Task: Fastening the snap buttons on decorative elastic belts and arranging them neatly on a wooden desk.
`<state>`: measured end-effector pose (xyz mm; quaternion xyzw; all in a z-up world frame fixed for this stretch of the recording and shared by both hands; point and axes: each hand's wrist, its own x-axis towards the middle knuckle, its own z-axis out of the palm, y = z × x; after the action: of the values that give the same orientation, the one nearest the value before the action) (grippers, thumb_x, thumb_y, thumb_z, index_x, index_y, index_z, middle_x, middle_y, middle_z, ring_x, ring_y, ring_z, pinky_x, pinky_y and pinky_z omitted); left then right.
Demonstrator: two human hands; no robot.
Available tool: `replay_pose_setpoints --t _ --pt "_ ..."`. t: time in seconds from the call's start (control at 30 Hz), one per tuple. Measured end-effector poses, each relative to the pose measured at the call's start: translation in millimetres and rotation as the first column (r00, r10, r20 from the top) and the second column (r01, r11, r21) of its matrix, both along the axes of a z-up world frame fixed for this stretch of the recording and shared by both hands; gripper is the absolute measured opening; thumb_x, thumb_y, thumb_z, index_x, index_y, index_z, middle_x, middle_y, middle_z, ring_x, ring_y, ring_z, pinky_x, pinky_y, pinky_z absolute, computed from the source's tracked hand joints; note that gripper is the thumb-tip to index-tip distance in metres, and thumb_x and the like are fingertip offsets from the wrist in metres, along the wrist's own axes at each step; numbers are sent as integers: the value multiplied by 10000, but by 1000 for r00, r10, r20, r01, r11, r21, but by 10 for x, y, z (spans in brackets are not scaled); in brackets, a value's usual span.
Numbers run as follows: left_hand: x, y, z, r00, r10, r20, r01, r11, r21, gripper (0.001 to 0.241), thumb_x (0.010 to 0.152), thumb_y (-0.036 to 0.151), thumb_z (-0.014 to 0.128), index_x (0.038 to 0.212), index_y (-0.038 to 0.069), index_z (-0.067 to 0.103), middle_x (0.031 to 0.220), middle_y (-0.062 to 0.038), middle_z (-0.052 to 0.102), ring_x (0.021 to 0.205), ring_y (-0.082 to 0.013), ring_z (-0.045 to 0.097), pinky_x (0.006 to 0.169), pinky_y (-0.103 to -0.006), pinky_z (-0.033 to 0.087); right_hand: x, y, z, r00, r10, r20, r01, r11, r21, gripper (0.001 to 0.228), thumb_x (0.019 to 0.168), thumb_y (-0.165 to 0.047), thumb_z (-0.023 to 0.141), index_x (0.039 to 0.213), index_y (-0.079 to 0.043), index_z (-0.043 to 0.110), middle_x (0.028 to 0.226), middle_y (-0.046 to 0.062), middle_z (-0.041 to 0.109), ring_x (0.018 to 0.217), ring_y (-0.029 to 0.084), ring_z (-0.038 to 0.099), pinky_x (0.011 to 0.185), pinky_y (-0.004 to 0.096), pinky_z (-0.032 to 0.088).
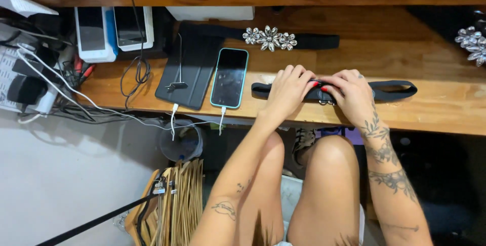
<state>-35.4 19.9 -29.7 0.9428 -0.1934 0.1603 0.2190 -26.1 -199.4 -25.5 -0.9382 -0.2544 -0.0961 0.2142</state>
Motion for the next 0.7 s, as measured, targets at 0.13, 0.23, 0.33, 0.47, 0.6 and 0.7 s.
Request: replay_pose_setpoints --t 0.13,0.23,0.33,0.47,0.6,0.7 --pt "37 126 283 977 -45 -210 17 991 -132 321 1034 482 480 1104 222 655 975 -25 629 951 -272 636 835 -419 501 38 174 115 939 -46 342 11 995 103 105 1040 -212 754 1092 -293 796 1001 -91 672 965 176 645 907 344 498" --pt "41 221 589 915 -154 -372 -12 913 -407 476 1041 598 366 994 198 621 864 -75 670 880 -347 685 792 -477 507 16 403 405 876 -170 452 3 938 347 129 1060 -112 773 1097 -218 836 1051 -31 690 978 218 640 924 362 496" --pt "162 187 644 895 -302 -330 -68 637 -768 362 1014 523 488 952 183 595 817 -11 609 831 -239 619 742 -381 479 -6 658 655 907 -169 385 -58 856 514 176 1010 -10 776 1130 -129 825 1098 59 702 1014 282 642 944 406 488" --pt "354 95 605 952 -255 -168 -65 369 -927 249 938 405 737 899 179 640 739 78 520 731 -42 484 610 -197 407 -104 929 845 979 -49 197 -98 736 670 259 1089 -72 561 1291 -27 718 1132 195 710 1022 377 685 925 469 511" --pt "307 -28 552 954 -239 -180 -71 404 -912 278 936 438 711 861 180 640 665 36 520 660 -75 498 556 -247 423 -55 909 653 967 -163 196 -13 738 675 321 1132 -277 543 1288 -57 717 1167 144 730 1032 354 693 909 439 522" --pt "216 -133 554 959 -180 -220 -128 417 -900 305 964 459 644 850 179 602 645 6 499 614 -105 512 547 -265 420 8 892 589 907 -288 308 53 803 594 184 1078 -213 695 1109 -71 808 1049 92 647 951 289 615 884 380 509"
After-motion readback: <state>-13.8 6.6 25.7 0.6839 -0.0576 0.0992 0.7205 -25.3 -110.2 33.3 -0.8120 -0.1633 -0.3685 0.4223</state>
